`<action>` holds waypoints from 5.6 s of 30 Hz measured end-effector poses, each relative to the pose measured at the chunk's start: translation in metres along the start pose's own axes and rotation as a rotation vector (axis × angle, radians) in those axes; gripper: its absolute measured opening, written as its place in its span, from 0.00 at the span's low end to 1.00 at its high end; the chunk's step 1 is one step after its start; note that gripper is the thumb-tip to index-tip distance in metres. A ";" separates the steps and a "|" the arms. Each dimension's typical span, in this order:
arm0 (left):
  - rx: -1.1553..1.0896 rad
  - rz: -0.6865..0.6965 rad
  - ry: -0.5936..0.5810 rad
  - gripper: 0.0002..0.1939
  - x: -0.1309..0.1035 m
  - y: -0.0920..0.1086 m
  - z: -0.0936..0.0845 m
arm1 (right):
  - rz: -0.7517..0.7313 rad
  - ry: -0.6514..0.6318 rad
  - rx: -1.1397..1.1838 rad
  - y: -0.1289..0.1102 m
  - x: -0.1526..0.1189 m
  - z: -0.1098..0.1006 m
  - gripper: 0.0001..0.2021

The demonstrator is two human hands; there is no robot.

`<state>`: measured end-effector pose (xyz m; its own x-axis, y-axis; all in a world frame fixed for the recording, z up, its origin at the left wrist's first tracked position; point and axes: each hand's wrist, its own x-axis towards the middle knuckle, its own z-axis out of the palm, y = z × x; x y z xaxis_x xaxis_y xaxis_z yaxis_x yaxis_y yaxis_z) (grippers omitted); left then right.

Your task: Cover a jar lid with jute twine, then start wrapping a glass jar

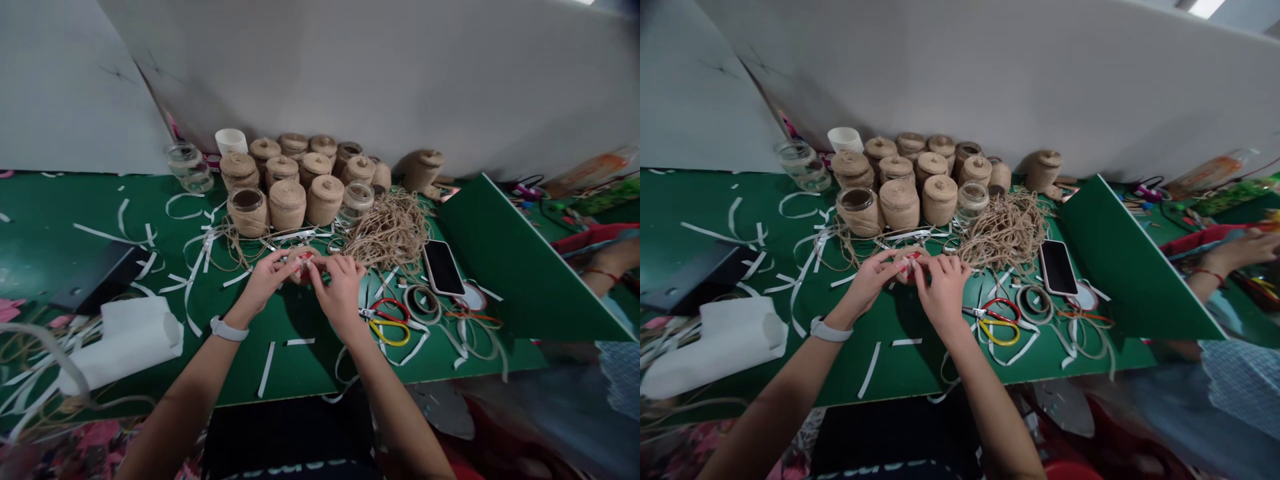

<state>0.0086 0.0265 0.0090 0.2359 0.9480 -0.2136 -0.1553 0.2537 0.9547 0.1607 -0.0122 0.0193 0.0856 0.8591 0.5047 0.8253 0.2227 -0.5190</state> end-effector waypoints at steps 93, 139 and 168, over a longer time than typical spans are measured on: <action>0.009 0.038 0.133 0.19 0.005 -0.006 -0.001 | -0.047 -0.056 -0.036 0.010 -0.002 0.003 0.06; 0.004 -0.122 0.455 0.22 -0.063 -0.001 -0.043 | -0.219 -0.315 -0.693 0.146 0.208 -0.094 0.12; -0.047 -0.110 -0.086 0.19 0.016 -0.010 -0.001 | -0.039 -0.073 -0.133 0.022 0.010 0.003 0.06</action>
<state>0.0134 0.0396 -0.0041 0.3353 0.8944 -0.2961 -0.1683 0.3661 0.9152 0.1777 0.0027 0.0109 0.0150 0.8830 0.4691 0.8942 0.1981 -0.4015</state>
